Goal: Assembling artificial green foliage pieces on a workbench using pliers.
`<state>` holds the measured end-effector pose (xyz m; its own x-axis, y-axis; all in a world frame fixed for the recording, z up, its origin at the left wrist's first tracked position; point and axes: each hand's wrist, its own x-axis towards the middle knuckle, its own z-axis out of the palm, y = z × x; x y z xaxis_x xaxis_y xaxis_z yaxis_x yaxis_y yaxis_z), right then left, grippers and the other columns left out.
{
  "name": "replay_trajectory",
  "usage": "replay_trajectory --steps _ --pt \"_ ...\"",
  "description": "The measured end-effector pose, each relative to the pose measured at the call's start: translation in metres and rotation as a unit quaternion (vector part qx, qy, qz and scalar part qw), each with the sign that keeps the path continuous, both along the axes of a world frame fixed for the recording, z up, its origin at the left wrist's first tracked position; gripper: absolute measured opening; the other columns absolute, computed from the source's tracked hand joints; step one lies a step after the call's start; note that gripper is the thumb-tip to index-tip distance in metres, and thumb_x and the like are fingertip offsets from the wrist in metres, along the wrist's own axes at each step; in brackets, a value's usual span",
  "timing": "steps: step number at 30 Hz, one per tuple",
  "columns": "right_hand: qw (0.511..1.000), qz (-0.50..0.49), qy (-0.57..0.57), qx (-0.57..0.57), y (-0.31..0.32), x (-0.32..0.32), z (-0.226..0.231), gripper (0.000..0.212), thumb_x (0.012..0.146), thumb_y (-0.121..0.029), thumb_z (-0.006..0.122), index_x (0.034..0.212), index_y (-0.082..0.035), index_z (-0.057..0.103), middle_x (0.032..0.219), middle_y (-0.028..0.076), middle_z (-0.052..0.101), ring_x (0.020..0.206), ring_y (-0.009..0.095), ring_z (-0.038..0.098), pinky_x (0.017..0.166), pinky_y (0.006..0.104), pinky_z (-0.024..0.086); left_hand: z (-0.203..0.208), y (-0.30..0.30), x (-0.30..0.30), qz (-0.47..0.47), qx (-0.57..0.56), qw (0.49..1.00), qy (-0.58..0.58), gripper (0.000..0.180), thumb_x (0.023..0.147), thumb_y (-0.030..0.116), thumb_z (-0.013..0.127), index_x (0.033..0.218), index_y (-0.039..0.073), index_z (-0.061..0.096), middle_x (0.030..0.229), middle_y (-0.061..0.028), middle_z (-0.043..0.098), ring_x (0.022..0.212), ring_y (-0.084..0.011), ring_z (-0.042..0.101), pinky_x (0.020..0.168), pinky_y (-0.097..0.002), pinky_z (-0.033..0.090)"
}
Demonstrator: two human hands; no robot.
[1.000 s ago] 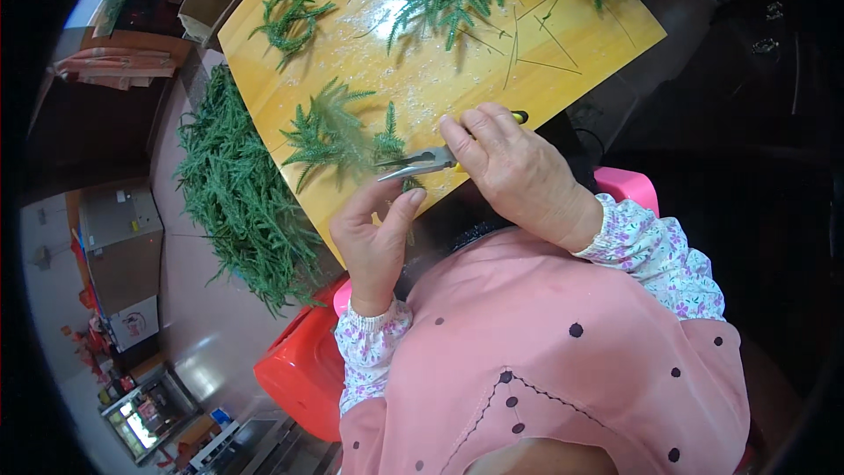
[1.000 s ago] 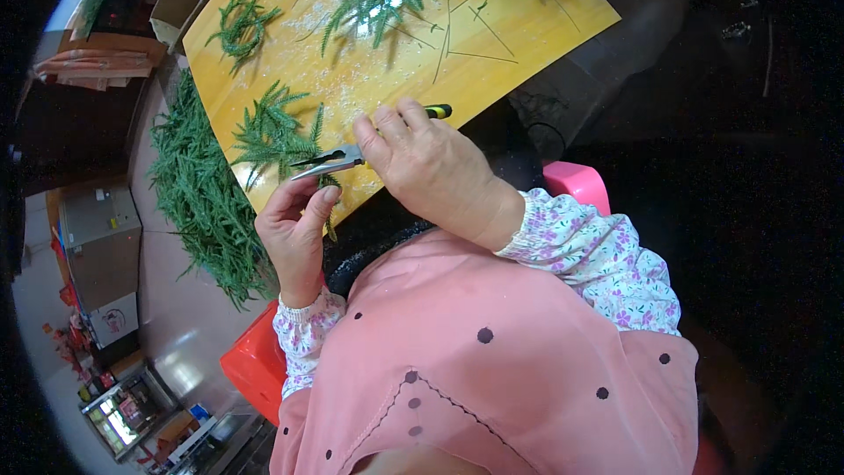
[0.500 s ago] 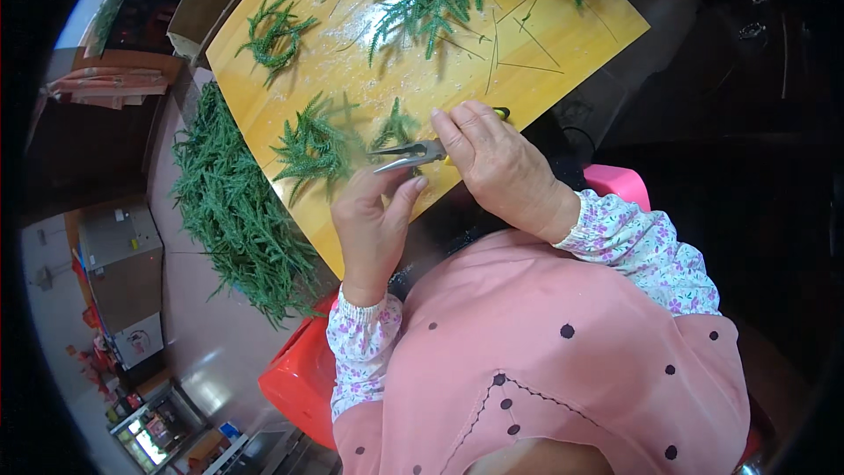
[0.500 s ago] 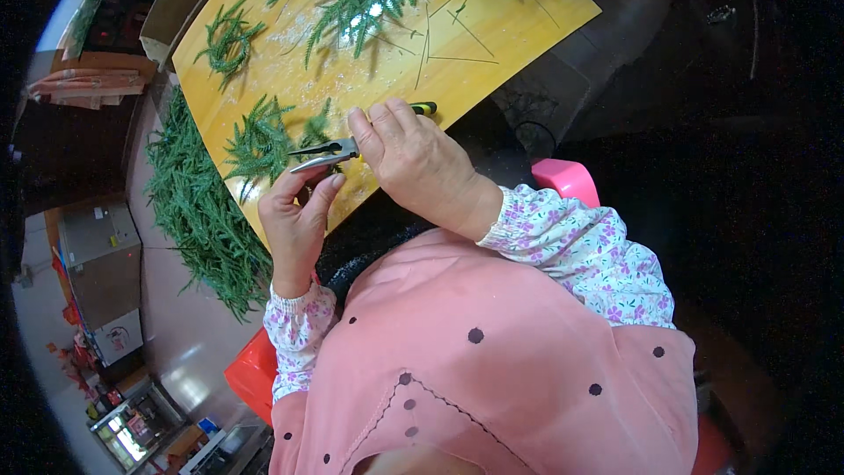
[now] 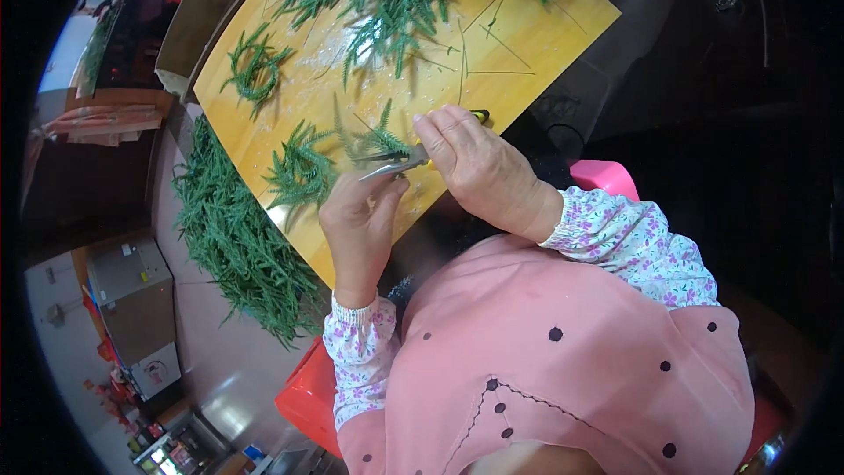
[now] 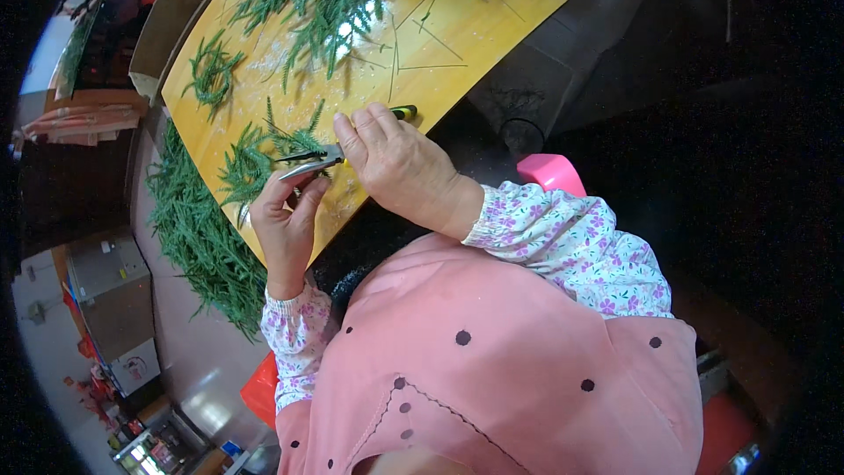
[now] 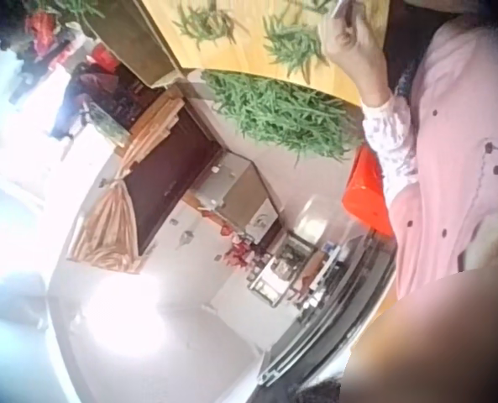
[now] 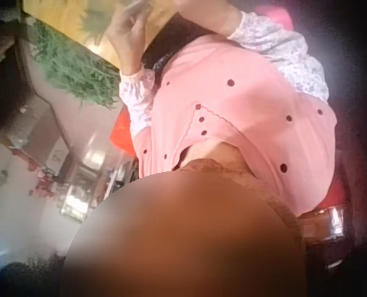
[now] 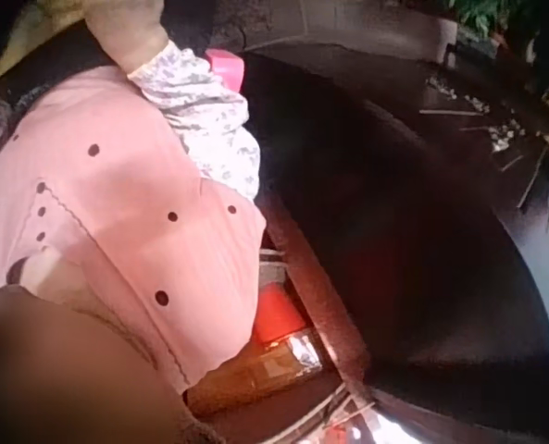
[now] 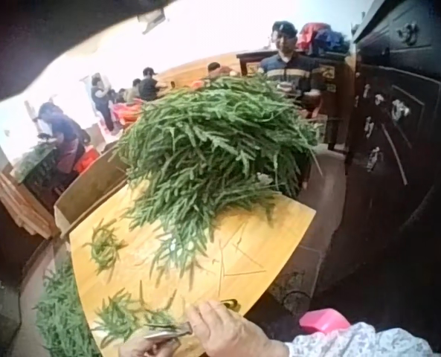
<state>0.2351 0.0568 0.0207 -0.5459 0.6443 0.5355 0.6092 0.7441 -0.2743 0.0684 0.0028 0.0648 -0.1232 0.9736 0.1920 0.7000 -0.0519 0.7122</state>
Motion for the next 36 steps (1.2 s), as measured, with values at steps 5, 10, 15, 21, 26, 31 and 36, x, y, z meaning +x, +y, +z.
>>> replay_trajectory --steps 5,10,15,21,26,31,36 --pt "1.0 -0.012 0.008 0.003 0.009 0.017 0.007 0.049 0.079 -0.006 0.055 0.124 0.009 0.044 0.113 0.02 0.053 0.108 0.033 0.053 0.093 0.0354 0.046 0.004 0.01 0.017 -0.03 0.07 0.994 0.081 0.016 0.077 0.001 0.07 0.093 0.001 0.067 0.078 -0.0028 0.061 0.066 -0.0087 0.05 0.059 -0.0219 0.04" --pt "0.999 -0.027 0.033 0.009 0.015 0.029 0.007 0.046 0.078 -0.007 0.055 0.121 0.008 0.047 0.111 0.02 0.053 0.108 0.033 0.054 0.09 0.0352 0.048 0.004 0.015 0.037 0.011 0.035 0.999 -0.005 0.016 0.073 -0.002 0.069 0.088 0.001 0.067 0.077 -0.0108 0.061 0.069 -0.0237 0.055 0.064 -0.0317 0.044" --pt "0.998 -0.036 0.05 0.022 0.019 0.045 0.008 0.044 0.078 -0.008 0.056 0.118 0.008 0.049 0.11 0.02 0.054 0.106 0.033 0.054 0.086 0.0348 0.05 -0.002 0.021 0.057 0.01 0.105 0.993 0.055 0.015 0.074 -0.002 0.068 0.089 0.002 0.067 0.079 -0.009 0.062 0.071 -0.0223 0.055 0.063 -0.0294 0.044" --pt "0.997 -0.035 0.063 0.032 0.025 0.059 0.007 0.044 0.077 -0.009 0.056 0.117 0.008 0.049 0.108 0.019 0.054 0.105 0.033 0.055 0.084 0.0344 0.05 -0.002 0.021 0.082 0.054 0.093 0.994 0.0 0.015 0.076 -0.003 0.067 0.089 0.003 0.068 0.081 -0.0071 0.063 0.073 -0.0206 0.055 0.061 -0.0276 0.044" --pt "0.996 -0.037 0.065 0.054 0.028 0.061 0.001 0.043 0.077 -0.01 0.056 0.116 0.008 0.05 0.108 0.019 0.054 0.104 0.033 0.055 0.084 0.0351 0.05 -0.005 0.026 0.078 0.007 0.151 0.983 0.103 0.014 0.077 -0.002 0.068 0.09 0.003 0.068 0.083 -0.0064 0.064 0.074 -0.0176 0.055 0.062 -0.0258 0.044" --pt "0.995 -0.031 0.079 0.048 0.028 0.057 -0.003 0.042 0.078 -0.01 0.055 0.116 0.006 0.05 0.108 0.019 0.054 0.104 0.033 0.055 0.087 0.0373 0.049 -0.016 0.023 0.068 0.02 0.068 0.997 -0.029 0.014 0.076 -0.003 0.067 0.089 0.002 0.067 0.083 -0.0076 0.064 0.074 -0.0191 0.056 0.065 -0.0263 0.045" --pt "0.995 -0.031 0.086 0.034 0.03 0.056 0.0 0.04 0.078 -0.011 0.055 0.116 0.003 0.052 0.108 0.018 0.055 0.104 0.032 0.055 0.091 0.0397 0.046 -0.019 0.022 0.074 0.093 -0.001 0.957 -0.276 0.013 0.075 -0.004 0.067 0.087 0.001 0.066 0.083 -0.0101 0.064 0.075 -0.0245 0.057 0.069 -0.031 0.046"
